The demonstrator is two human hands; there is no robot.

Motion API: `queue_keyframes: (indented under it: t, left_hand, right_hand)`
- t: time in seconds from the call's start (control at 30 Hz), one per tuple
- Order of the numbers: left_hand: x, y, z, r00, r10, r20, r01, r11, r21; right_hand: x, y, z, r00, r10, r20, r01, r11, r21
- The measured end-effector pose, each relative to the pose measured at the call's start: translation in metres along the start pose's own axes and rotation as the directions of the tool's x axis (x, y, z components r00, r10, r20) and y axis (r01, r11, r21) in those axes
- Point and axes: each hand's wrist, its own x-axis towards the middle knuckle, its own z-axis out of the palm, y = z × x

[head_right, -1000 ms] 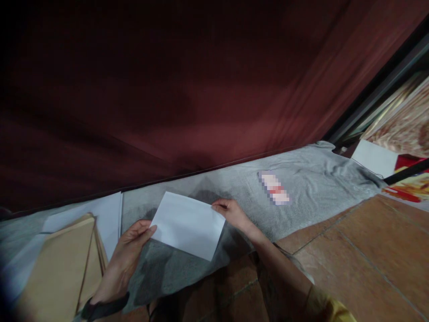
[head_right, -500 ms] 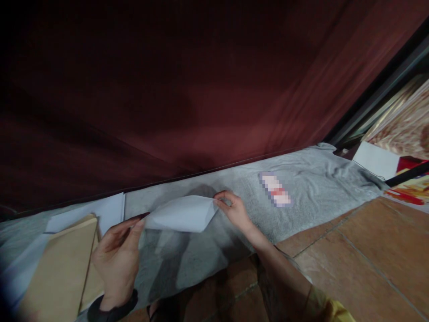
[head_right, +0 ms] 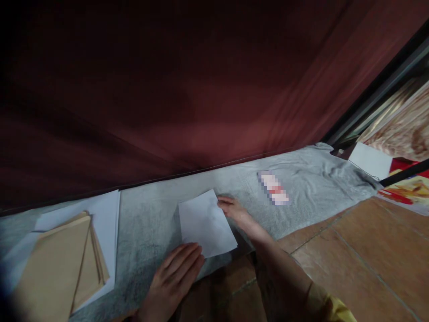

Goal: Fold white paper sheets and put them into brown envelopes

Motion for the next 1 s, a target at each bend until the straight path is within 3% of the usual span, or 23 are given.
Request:
queue_keyframes:
  t: [0.13, 0.2, 0.3, 0.4, 0.47, 0.57, 0.67, 0.83, 1.0]
  left_hand:
    - [-0.004, 0.006, 0.008, 0.965, -0.104, 0.241, 0.148, 0.974, -0.173]
    - [-0.001, 0.004, 0.010, 0.944, -0.125, 0.305, 0.205, 0.946, -0.249]
    - [0.005, -0.004, 0.021, 0.934, -0.264, 0.239, 0.311, 0.932, -0.186]
    - [0.011, -0.013, 0.043, 0.851, -0.516, 0.101, 0.519, 0.855, -0.007]
    - [0.013, -0.016, 0.059, 0.805, -0.590, 0.060, 0.588, 0.807, 0.050]
    - [0.016, -0.017, 0.075, 0.776, -0.629, 0.052, 0.625, 0.777, 0.082]
    - [0.016, -0.015, 0.082, 0.772, -0.633, 0.062, 0.626, 0.773, 0.099]
    - [0.015, -0.015, 0.088, 0.783, -0.612, 0.109, 0.598, 0.790, 0.138]
    - [0.014, -0.015, 0.092, 0.773, -0.622, 0.120, 0.606, 0.782, 0.149]
  right_hand:
    - [0.006, 0.013, 0.003, 0.996, -0.061, -0.060, 0.048, 0.981, -0.189]
    - [0.007, 0.018, 0.006, 0.992, -0.107, -0.063, 0.082, 0.945, -0.316]
    - [0.000, 0.021, 0.011, 0.965, -0.253, -0.060, 0.176, 0.804, -0.568]
    - [-0.012, 0.017, 0.020, 0.894, -0.448, -0.019, 0.270, 0.573, -0.774]
    - [-0.019, 0.014, 0.030, 0.852, -0.517, 0.082, 0.343, 0.434, -0.833]
    - [-0.027, 0.017, 0.045, 0.829, -0.506, 0.240, 0.431, 0.303, -0.850]
    - [-0.031, 0.027, 0.053, 0.832, -0.456, 0.317, 0.444, 0.204, -0.872]
    - [-0.033, 0.040, 0.049, 0.865, -0.415, 0.282, 0.373, 0.156, -0.915]
    - [-0.036, 0.044, 0.048, 0.854, -0.432, 0.289, 0.366, 0.104, -0.925]
